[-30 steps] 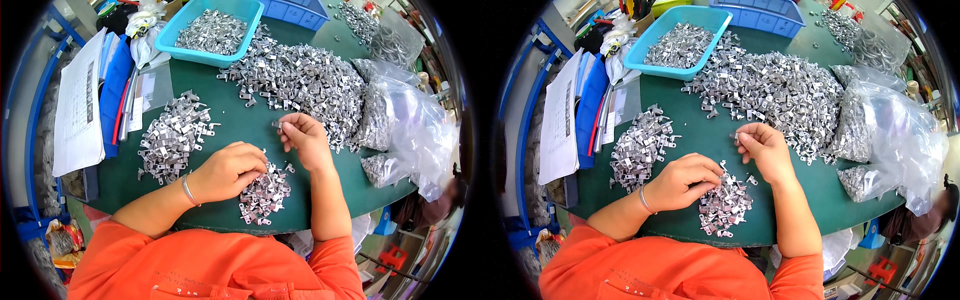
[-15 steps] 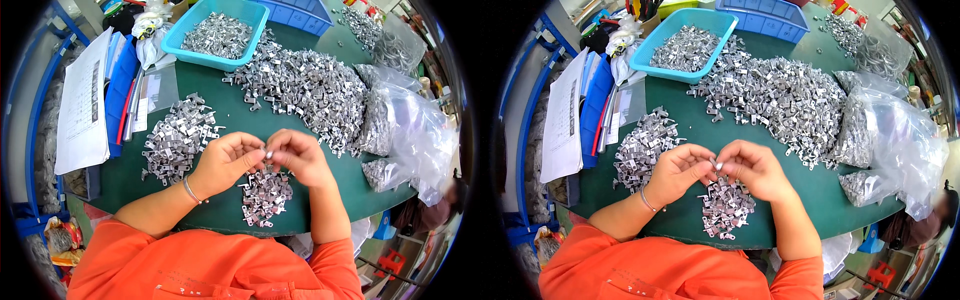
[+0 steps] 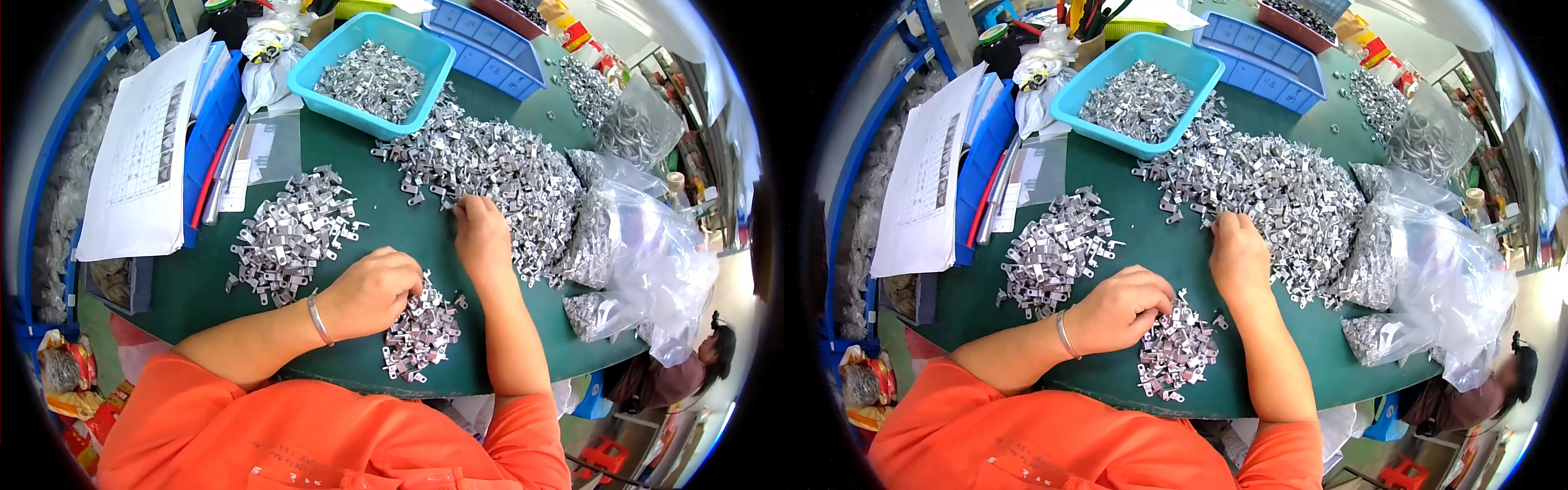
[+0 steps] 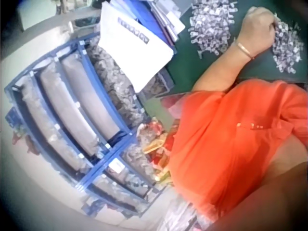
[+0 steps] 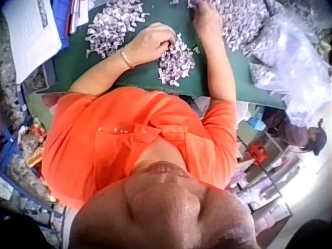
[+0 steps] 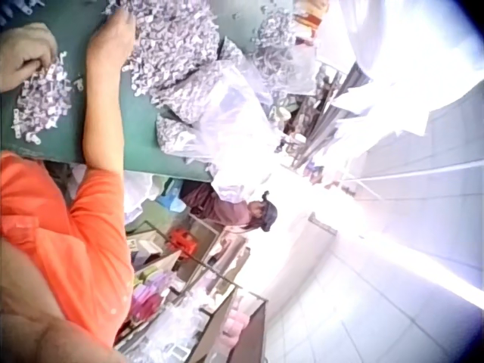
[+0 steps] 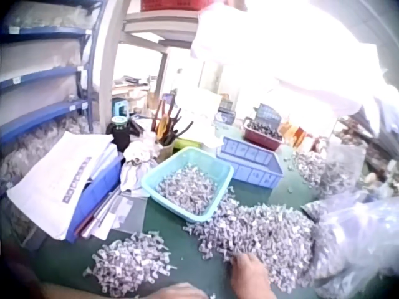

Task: The person sits at a green workbench and sorts small silver metal parts by hand. They pick up individual pieces from a large pile, inspect them, and place them into a separate pile or a blue bin. The person occasionally interacts with a coworker and handles a plastic bag containing more parts.

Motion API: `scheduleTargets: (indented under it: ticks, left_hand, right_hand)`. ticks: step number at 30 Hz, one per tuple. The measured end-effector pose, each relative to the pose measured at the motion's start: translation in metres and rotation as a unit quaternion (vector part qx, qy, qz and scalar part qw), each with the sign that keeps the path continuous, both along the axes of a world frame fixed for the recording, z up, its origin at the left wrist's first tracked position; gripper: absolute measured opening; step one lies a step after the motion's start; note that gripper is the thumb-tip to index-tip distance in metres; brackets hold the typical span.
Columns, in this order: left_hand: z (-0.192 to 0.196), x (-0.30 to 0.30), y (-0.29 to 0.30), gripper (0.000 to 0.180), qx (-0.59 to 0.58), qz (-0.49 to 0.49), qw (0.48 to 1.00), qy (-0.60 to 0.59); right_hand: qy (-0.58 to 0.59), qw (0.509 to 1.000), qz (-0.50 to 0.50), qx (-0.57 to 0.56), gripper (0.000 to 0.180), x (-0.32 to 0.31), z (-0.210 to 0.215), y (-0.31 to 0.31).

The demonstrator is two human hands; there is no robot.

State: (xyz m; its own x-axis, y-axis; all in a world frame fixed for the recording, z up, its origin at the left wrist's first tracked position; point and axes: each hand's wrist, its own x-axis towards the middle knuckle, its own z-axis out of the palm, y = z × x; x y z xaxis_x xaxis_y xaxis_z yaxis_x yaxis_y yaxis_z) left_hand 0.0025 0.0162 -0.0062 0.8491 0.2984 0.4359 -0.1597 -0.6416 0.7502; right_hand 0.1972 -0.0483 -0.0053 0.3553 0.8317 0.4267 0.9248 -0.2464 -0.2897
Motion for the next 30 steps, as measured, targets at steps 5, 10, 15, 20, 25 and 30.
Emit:
scheduleTargets:
  ticks: [5,10,15,20,25,30]
  left_hand:
    - [-0.004,0.0,-0.001,0.012,-0.049,0.026,0.998,0.013]
    - [0.007,0.0,-0.001,0.016,-0.206,0.086,0.973,0.049]
    - [0.006,0.001,0.001,0.022,-0.457,0.056,0.886,0.06]
    - [0.006,0.003,0.004,0.014,-0.355,0.068,0.929,-0.08]
    - [0.042,-0.018,0.063,0.013,0.082,0.325,0.94,-0.069]
    - [0.029,-0.046,0.09,0.008,0.156,0.343,0.904,0.2]
  right_hand:
    - [0.529,0.846,-0.045,-0.039,0.008,-0.006,0.022,-0.007]
    - [0.7,0.714,0.012,0.003,0.008,-0.01,0.018,-0.024]
    - [0.68,0.723,0.121,0.02,0.004,-0.022,0.024,-0.032]
    - [0.474,0.847,0.238,0.028,0.016,-0.027,0.024,-0.031]
    - [0.076,0.992,0.063,0.084,0.027,-0.011,0.005,-0.008]
    - [0.02,0.997,0.054,0.053,0.02,-0.001,-0.016,-0.001]
